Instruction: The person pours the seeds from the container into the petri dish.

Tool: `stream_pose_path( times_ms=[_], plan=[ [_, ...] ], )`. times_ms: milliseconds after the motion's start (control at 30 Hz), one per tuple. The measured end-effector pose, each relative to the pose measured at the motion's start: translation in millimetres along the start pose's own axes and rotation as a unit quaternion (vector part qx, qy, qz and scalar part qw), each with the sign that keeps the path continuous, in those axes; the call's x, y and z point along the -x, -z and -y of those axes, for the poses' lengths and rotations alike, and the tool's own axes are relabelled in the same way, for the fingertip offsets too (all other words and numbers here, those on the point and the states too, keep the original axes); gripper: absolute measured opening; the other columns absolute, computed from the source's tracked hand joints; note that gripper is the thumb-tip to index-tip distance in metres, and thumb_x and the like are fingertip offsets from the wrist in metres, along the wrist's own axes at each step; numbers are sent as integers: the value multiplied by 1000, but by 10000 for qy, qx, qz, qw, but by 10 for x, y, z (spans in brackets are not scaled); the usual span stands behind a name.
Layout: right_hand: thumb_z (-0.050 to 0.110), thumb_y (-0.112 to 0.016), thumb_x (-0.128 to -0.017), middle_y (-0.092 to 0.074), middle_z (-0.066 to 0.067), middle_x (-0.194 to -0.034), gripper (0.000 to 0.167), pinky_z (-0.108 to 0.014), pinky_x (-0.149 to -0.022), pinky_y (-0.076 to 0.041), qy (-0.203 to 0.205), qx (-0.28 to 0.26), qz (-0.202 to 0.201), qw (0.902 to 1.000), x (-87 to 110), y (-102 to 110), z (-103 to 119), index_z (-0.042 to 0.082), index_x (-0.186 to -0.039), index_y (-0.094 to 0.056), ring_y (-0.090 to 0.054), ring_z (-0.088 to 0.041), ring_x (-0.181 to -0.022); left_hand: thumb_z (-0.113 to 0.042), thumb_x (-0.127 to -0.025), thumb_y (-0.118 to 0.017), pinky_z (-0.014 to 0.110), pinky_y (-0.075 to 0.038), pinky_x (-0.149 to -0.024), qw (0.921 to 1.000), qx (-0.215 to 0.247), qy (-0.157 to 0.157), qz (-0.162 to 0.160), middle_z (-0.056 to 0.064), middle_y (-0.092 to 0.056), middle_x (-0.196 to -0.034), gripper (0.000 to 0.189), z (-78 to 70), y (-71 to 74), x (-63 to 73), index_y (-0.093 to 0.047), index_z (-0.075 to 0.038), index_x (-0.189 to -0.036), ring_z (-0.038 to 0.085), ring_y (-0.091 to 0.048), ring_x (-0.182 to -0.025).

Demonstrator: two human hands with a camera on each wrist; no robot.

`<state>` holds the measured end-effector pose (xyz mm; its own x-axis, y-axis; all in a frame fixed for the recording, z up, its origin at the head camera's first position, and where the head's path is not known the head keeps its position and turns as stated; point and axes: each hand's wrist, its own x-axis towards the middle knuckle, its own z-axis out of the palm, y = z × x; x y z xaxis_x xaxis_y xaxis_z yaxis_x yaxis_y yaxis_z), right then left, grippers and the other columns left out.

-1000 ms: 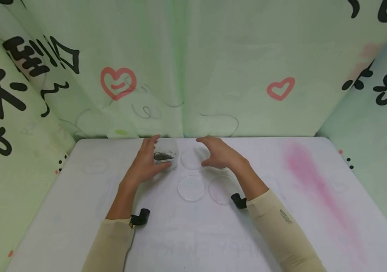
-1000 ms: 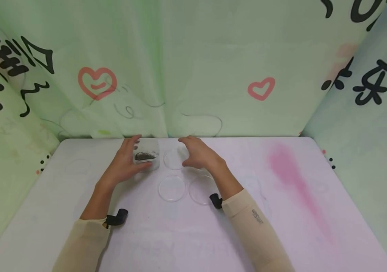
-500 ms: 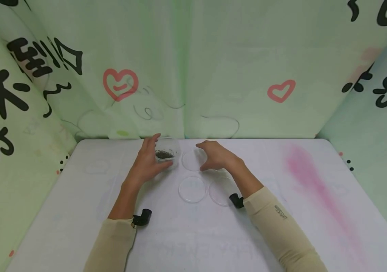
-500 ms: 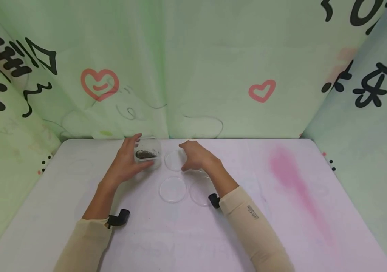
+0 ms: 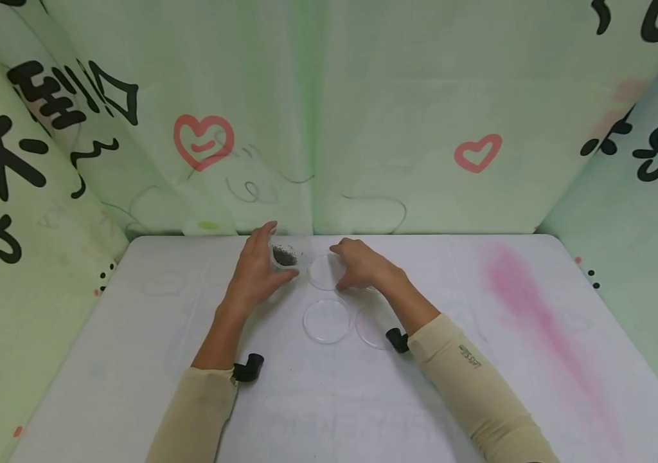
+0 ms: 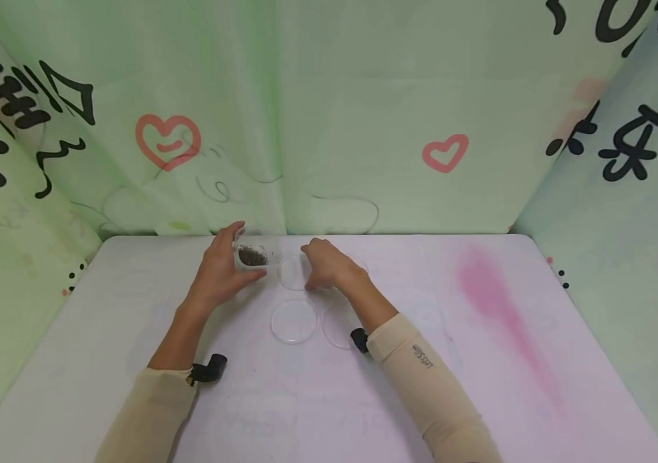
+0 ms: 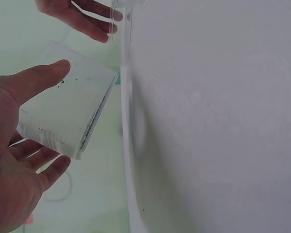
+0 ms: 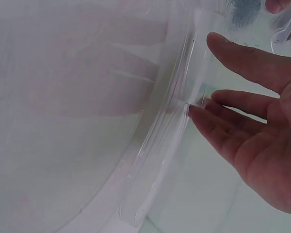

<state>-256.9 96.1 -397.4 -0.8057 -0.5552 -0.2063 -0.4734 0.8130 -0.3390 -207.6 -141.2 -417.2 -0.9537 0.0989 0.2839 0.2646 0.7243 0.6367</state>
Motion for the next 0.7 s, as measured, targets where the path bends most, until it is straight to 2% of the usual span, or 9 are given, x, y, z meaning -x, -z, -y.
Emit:
stream_pose_path(
  times_ms=[267, 467, 700],
  plan=[
    [17, -89, -82, -54, -25, -146, 84, -45, -116, -46, -108, 17, 95, 9999, 3, 8, 28, -6, -151, -48, -53, -38, -137, -14, -75, -95, 52, -39, -120, 9998, -121, -47, -175, 19, -47, -153, 102, -64, -32, -26, -35, -5, -157, 38, -44, -144],
    [22, -90, -82, -54, -25, -144, 88, -44, -115, -46, -209, -28, 223, 9995, -1, -2, 39, -5, -153, -46, -54, -37, -133, -12, -72, -96, 54, -41, -118, 9987, -293, -276, -324, 19, -50, -151, 100, -61, -60, -18, -40, -4, -155, 40, -46, -140],
    [29, -88, -84, -54, -24, -144, 86, -44, -115, -46, -184, 71, 156, 9997, -27, -20, 42, -6, -151, -47, -55, -35, -133, -11, -70, -97, 62, -41, -110, 9970, -465, -469, -412, 15, -54, -148, 99, -91, -91, -34, -44, -8, -153, 38, -49, -137]
  ],
)
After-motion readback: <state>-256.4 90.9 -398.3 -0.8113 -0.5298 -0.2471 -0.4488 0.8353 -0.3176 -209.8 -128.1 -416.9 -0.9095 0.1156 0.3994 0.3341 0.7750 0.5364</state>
